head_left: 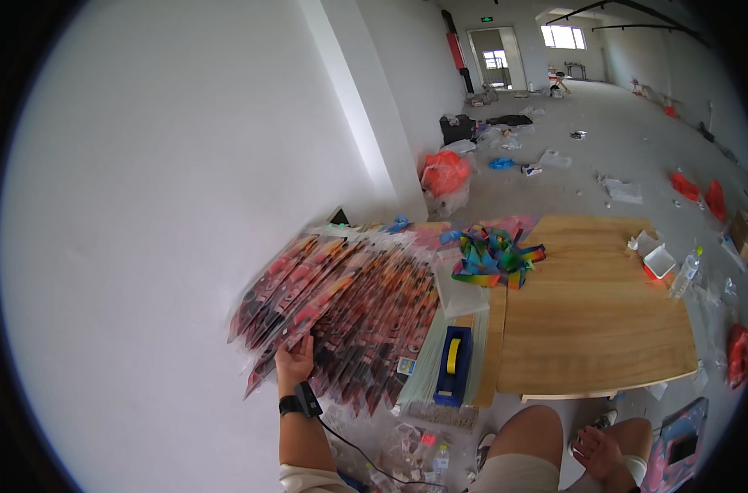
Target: Assembling a kite by attaching its frame and string.
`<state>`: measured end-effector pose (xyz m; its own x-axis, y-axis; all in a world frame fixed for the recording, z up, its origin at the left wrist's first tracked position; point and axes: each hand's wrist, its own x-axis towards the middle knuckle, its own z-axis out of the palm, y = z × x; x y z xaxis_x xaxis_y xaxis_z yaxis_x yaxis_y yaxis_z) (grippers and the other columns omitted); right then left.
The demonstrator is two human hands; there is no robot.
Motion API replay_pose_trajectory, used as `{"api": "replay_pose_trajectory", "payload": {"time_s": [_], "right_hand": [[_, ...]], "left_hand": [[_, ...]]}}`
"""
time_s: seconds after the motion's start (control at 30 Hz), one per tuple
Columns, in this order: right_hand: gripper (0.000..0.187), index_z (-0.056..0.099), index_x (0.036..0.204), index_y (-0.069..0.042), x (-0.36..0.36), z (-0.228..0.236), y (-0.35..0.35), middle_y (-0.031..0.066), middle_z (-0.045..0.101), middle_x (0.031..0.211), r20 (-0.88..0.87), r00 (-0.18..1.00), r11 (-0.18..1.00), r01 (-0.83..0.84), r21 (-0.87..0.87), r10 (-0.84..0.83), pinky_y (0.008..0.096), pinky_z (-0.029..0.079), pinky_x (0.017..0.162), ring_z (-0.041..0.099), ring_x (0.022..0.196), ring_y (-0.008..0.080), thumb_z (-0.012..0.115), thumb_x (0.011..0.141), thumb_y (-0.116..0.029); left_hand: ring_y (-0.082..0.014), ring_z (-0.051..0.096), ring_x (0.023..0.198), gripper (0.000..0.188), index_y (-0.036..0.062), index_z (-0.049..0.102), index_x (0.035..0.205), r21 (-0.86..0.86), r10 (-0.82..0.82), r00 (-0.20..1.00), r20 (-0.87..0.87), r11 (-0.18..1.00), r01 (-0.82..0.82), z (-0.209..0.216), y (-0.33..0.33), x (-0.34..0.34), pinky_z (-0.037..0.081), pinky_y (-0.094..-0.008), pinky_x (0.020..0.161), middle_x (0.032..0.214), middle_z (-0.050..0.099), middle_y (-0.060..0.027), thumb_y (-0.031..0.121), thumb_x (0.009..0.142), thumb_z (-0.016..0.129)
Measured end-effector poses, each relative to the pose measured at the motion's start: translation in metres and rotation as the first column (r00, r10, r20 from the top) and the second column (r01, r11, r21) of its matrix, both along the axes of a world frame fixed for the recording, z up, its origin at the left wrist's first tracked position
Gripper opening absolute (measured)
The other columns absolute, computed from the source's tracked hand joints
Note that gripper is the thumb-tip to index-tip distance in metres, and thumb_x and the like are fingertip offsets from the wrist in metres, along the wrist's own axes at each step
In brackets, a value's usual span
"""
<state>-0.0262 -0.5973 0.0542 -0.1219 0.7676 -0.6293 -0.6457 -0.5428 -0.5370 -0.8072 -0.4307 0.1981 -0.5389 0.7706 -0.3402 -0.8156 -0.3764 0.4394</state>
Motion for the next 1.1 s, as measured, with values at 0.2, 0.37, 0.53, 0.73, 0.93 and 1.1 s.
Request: {"api": "replay_pose_trajectory", "payload": {"time_s": [0.2, 0.37, 0.53, 0.73, 0.93, 1.1], "right_hand": [[0.030, 0.065, 0.124, -0.015, -0.003, 0.001, -0.002, 0.0091, 0.073, 0.120, 0.023, 1.000, 1.000, 0.016, -0.005, -0.016, 0.0538, 0.051, 0.099, 0.069, 0.109, 0.0356, 0.056, 0.101, -0.031], [0.029, 0.066, 0.123, -0.014, -0.008, 0.001, 0.004, 0.0096, 0.073, 0.120, -0.017, 1.000, 1.000, 0.003, -0.001, -0.003, 0.0538, 0.051, 0.099, 0.069, 0.111, 0.0353, 0.057, 0.100, -0.030], [0.029, 0.067, 0.122, -0.013, -0.001, -0.003, 0.005, 0.0095, 0.073, 0.121, -0.039, 0.999, 1.000, 0.030, 0.008, -0.030, 0.0529, 0.052, 0.099, 0.068, 0.112, 0.0348, 0.056, 0.101, -0.030], [0.032, 0.065, 0.125, -0.013, 0.000, -0.002, 0.006, 0.0094, 0.072, 0.123, 0.000, 1.000, 1.000, 0.024, 0.006, -0.024, 0.0519, 0.052, 0.100, 0.067, 0.114, 0.0340, 0.056, 0.101, -0.031], [0.037, 0.063, 0.130, -0.013, 0.001, -0.008, 0.011, 0.0090, 0.070, 0.127, 0.030, 1.000, 1.000, -0.003, -0.008, 0.003, 0.0511, 0.049, 0.104, 0.064, 0.119, 0.0332, 0.057, 0.099, -0.033], [0.041, 0.062, 0.133, -0.013, 0.023, 0.004, -0.018, 0.0086, 0.070, 0.127, 0.138, 0.977, 0.987, 0.157, 0.036, -0.161, 0.0515, 0.048, 0.106, 0.064, 0.119, 0.0340, 0.054, 0.099, -0.034]], "left_hand": [[-0.0369, 0.061, 0.125, 0.051, -0.0025, 0.056, 0.131, 0.006, 0.010, 0.985, 0.174, 1.000, -0.011, 0.015, 0.048, 0.004, 0.052, -0.0522, 0.108, 0.132, 0.064, -0.0191, 0.040, 0.111, 0.033], [-0.0377, 0.061, 0.125, 0.052, -0.0038, 0.056, 0.130, -0.051, 0.013, 0.970, 0.242, 0.999, -0.001, 0.002, 0.074, -0.026, 0.053, -0.0509, 0.108, 0.131, 0.064, -0.0202, 0.040, 0.111, 0.034], [-0.0413, 0.061, 0.125, 0.048, -0.0050, 0.056, 0.129, -0.072, -0.055, 0.977, 0.207, 0.995, 0.071, -0.005, 0.098, -0.025, 0.058, -0.0518, 0.100, 0.131, 0.064, -0.0221, 0.035, 0.111, 0.036], [-0.0419, 0.060, 0.127, 0.045, -0.0033, 0.049, 0.139, -0.131, 0.006, 0.974, 0.225, 0.991, 0.024, -0.008, 0.118, -0.035, 0.061, -0.0505, 0.097, 0.135, 0.062, -0.0208, 0.030, 0.110, 0.039], [-0.0241, 0.062, 0.122, 0.048, -0.0015, 0.046, 0.147, -0.070, 0.000, 0.874, 0.485, 0.997, 0.039, -0.044, 0.128, -0.128, 0.059, -0.0352, 0.096, 0.133, 0.063, -0.0137, 0.029, 0.110, 0.042], [-0.0302, 0.060, 0.124, 0.052, 0.0029, 0.044, 0.151, -0.200, 0.313, 0.809, 0.498, 0.949, -0.244, -0.003, 0.201, 0.036, 0.058, -0.0347, 0.098, 0.150, 0.048, -0.0187, 0.008, 0.101, 0.055]]}}
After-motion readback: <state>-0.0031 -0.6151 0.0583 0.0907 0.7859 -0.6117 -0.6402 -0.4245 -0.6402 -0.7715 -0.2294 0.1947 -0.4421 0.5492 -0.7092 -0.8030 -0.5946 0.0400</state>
